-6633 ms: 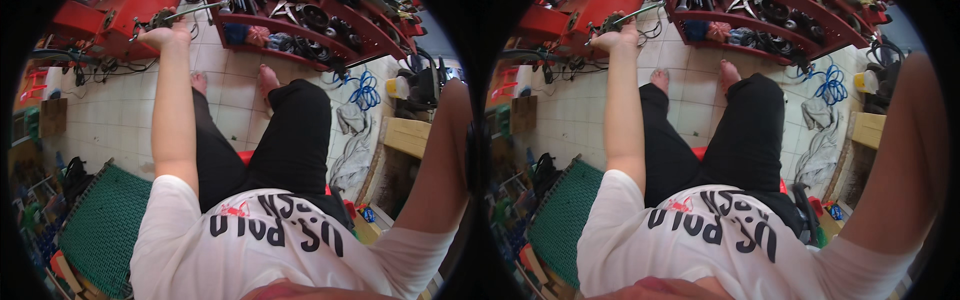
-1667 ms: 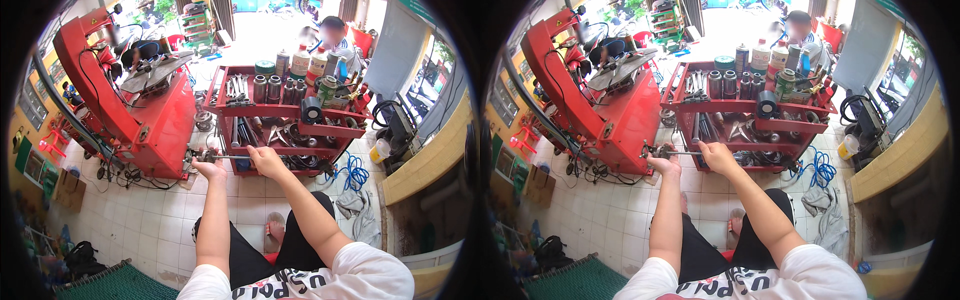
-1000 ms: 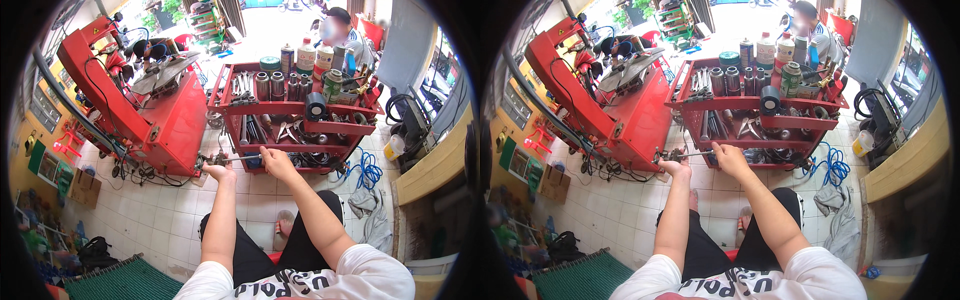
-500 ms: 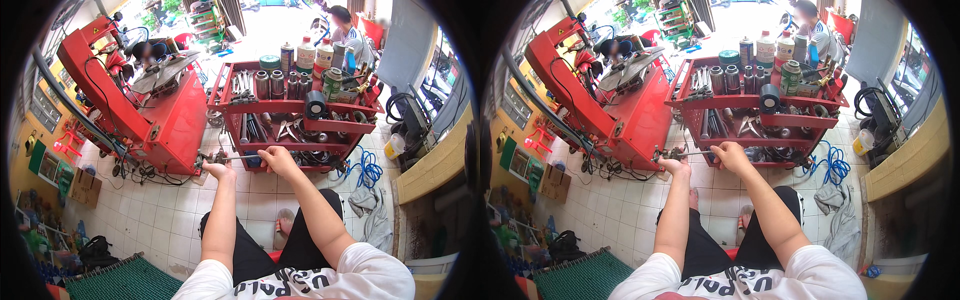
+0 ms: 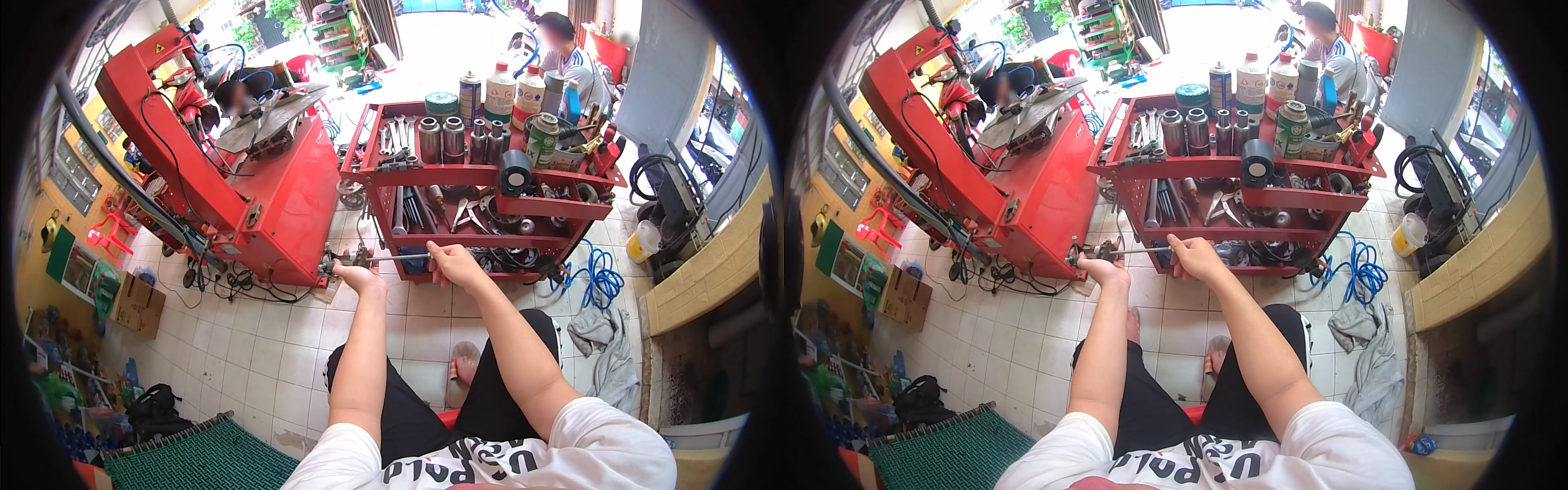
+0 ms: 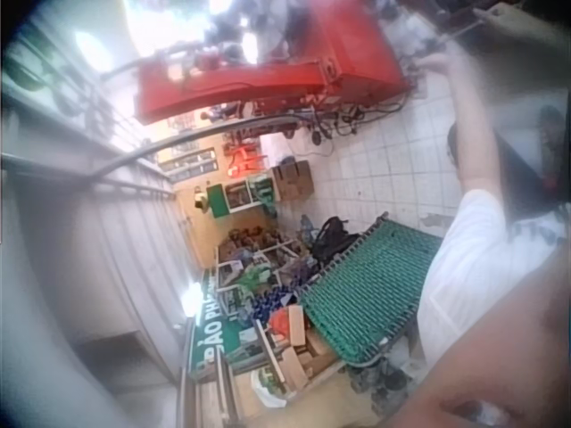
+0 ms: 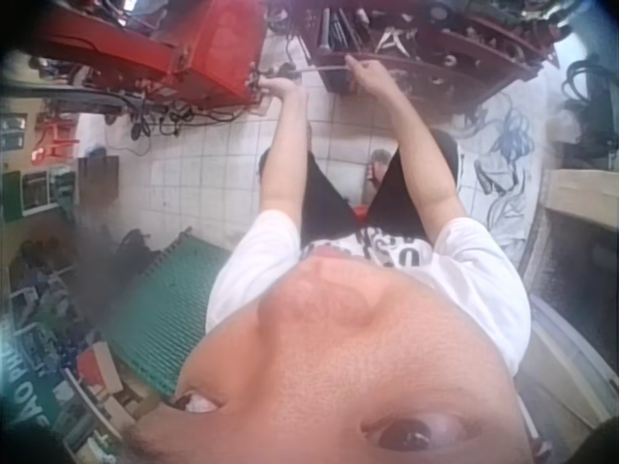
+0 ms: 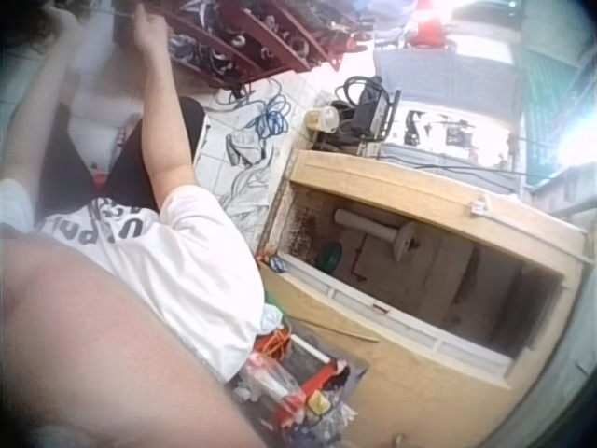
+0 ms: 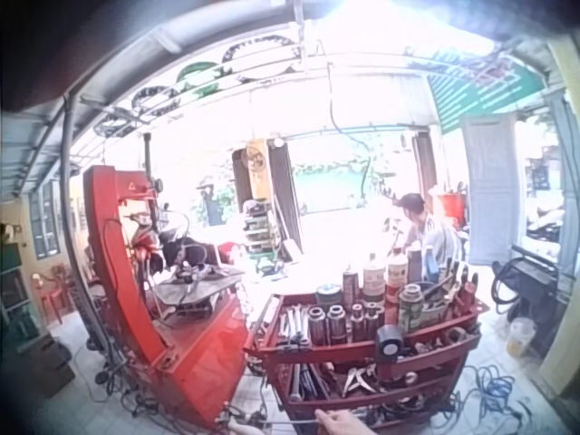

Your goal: The person sits on a low stool in a workshop and uses a wrench to tighten a bolt on a small mechanical assembly held in their left hand. They repeatedly adjust the wrench and rotate the part to access different angles.

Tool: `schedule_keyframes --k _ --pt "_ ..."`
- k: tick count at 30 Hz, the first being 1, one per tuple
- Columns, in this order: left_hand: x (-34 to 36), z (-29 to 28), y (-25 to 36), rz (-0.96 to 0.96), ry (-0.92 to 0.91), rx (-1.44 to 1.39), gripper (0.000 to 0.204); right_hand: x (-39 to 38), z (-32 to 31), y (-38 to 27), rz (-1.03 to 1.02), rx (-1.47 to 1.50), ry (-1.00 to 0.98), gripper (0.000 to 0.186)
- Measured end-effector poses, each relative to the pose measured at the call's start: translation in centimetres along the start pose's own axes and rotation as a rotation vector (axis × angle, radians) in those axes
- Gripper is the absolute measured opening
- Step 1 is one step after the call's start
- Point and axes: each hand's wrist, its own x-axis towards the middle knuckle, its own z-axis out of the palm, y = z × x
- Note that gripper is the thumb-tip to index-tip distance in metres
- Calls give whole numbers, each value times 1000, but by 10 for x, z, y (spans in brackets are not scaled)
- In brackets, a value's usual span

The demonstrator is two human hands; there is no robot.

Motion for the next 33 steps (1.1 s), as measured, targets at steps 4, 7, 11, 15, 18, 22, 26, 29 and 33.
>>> schedule_keyframes --k 4,7,11,15,18,22,26,29,33 --pt "-1 3 -1 30 -16 -8 46 4 1 6 -150 -29 6 42" --pt "-1 1 -2 9 -17 16 47 7 4 14 -265 -9 63 37" --pt "0 0 -3 6 9 14 48 11 7 18 -311 33 64 40" --pt "3 0 -1 14 33 -2 47 9 5 12 -117 72 10 46" --pt "0 3 -5 2 17 8 46 12 0 18 -28 76 11 49" --pt "1 2 -4 4 14 19 46 11 1 16 -107 61 23 43" --pt "3 0 -4 8 16 40 46 9 2 15 -188 39 32 30" --pt "3 0 -5 3 17 43 45 10 2 19 -262 64 33 25" --pt "6 -2 -4 3 17 38 45 8 2 14 -233 60 46 34"
